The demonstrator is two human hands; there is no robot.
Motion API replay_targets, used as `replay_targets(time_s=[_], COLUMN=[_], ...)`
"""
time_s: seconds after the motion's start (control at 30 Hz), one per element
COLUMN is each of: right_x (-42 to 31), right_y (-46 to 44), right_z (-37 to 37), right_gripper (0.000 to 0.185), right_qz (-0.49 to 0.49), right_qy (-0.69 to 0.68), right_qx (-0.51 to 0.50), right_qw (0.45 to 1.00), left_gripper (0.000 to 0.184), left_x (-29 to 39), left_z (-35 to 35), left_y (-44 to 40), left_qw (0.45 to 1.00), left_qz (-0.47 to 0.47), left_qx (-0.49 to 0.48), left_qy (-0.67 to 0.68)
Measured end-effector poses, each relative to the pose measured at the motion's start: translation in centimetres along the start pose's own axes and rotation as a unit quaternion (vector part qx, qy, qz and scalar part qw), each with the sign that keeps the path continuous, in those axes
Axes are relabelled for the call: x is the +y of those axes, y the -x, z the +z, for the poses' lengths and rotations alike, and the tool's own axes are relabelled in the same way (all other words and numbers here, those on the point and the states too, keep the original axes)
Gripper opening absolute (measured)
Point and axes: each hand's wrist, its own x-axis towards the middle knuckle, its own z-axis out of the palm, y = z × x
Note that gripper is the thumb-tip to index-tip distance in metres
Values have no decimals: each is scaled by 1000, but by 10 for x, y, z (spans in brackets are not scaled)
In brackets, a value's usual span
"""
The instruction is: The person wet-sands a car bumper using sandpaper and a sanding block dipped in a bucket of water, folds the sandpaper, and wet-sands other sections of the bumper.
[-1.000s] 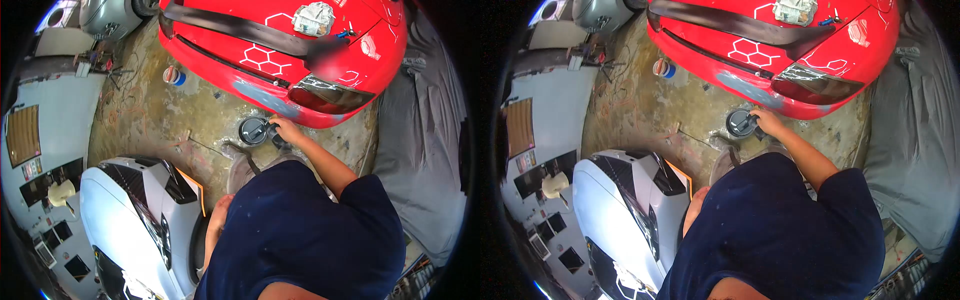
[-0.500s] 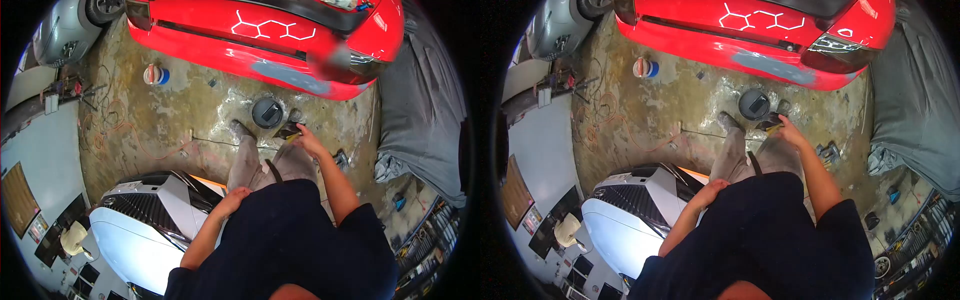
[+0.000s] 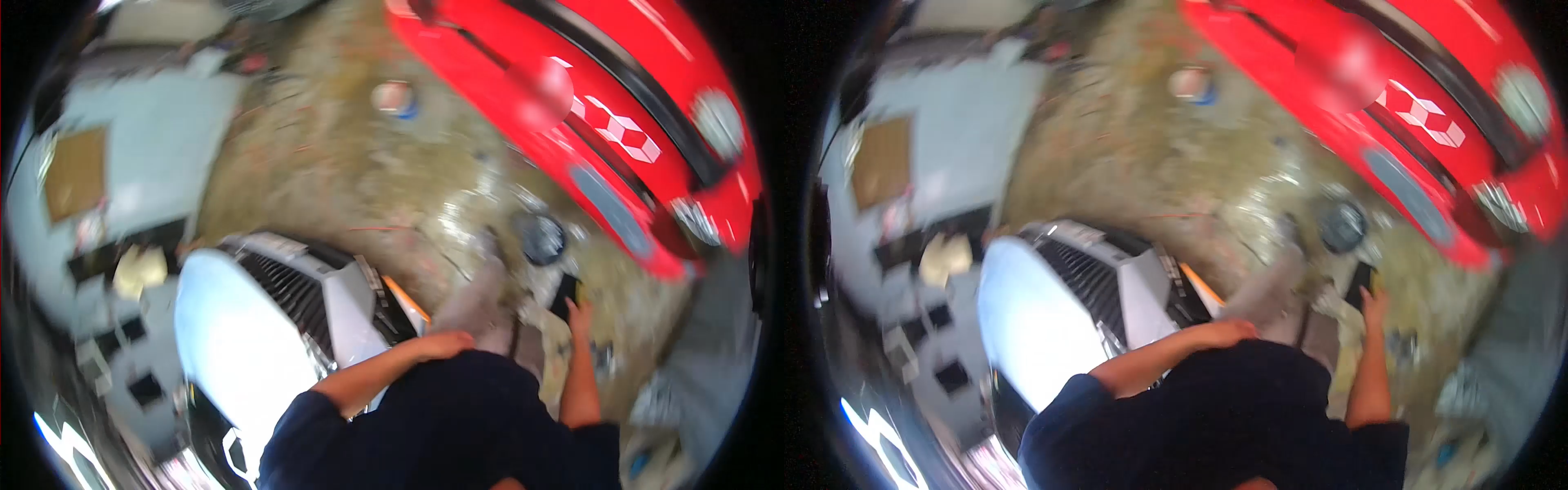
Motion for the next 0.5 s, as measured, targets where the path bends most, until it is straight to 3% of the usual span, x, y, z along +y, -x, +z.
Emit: replay_targets(time_s=[0.03, 0.07, 0.1, 0.13, 0.2, 0.3, 0.4, 0.5], right_x=[34, 39, 36, 41, 34, 11, 5, 31], right_y=[-22, -27, -34, -43, -51, -47, -60, -100], right_z=[13, 22, 16, 22, 18, -14, -48, -59], right_gripper=[47, 51, 54, 54, 55, 53, 63, 72], right_qz=[-23, -145, -108, -103, -94, -90, 6, -84], right_qy=[-7, -116, -93, -45, -99, -252, -348, -312], right_qx=[41, 110, 78, 139, 147, 85, -29, -28], right_qw=[999, 977, 987, 984, 980, 960, 937, 946], left_gripper=[25, 26, 26, 28, 32, 31, 32, 33], left_x=[-42, -12, -18, -52, -50, -18, -38, -9], left_z=[6, 1, 5, 10, 4, 19, 61, 109], left_y=[-14, 2, -2, -13, -9, -1, -29, -46], left_qw=[975, 997, 999, 994, 973, 977, 981, 970], left_qz=[183, 65, -22, 91, 134, 99, 101, 122], left_qx=[-12, 1, 37, 50, 32, 64, 158, 208], left_qy=[-130, -31, 22, -44, -186, -175, -38, -45])
